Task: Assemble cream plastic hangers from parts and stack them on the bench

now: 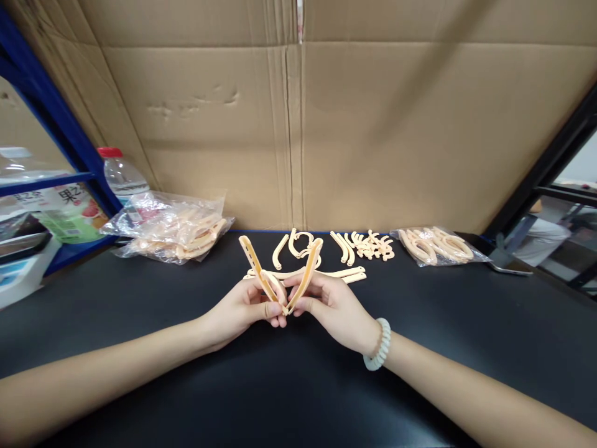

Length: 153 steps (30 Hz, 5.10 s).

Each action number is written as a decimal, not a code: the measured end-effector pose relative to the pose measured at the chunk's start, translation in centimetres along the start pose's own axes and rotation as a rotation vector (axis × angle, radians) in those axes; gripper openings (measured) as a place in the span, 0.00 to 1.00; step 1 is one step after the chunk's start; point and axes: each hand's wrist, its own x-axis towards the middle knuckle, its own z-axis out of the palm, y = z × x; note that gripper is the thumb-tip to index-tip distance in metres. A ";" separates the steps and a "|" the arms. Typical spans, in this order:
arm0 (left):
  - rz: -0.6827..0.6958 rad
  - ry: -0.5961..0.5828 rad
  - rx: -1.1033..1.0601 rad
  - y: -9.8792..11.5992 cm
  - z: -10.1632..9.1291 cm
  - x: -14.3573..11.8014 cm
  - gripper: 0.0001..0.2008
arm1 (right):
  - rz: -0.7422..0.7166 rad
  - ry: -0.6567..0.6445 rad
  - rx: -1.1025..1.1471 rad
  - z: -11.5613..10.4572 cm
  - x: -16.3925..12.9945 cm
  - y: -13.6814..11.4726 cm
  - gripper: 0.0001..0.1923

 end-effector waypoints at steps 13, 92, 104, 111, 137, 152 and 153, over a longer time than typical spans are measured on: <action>0.021 0.125 -0.063 -0.3 0.8 -0.3 0.13 | -0.018 0.098 -0.080 0.9 -0.6 0.0 0.04; 0.348 0.026 1.519 0.1 -2.5 -0.4 0.26 | -0.085 -0.061 -1.247 -6.6 -0.3 -1.5 0.25; 0.199 -0.092 1.471 0.0 -2.8 -0.6 0.32 | -0.096 0.022 -1.140 -5.1 0.1 1.3 0.13; 0.146 -0.095 1.502 0.5 -2.9 -0.5 0.33 | -0.170 -0.014 -1.139 -5.4 0.2 1.8 0.18; 0.136 -0.085 1.518 0.5 -2.7 -0.6 0.33 | -0.149 -0.048 -1.173 -5.2 0.2 1.0 0.20; 0.183 -0.056 1.588 0.3 -2.6 -0.8 0.31 | -0.188 -0.034 -1.154 -5.4 0.3 1.0 0.19; 0.187 -0.057 1.592 0.3 -2.6 -0.8 0.31 | -0.191 -0.034 -1.154 -5.4 0.3 1.0 0.19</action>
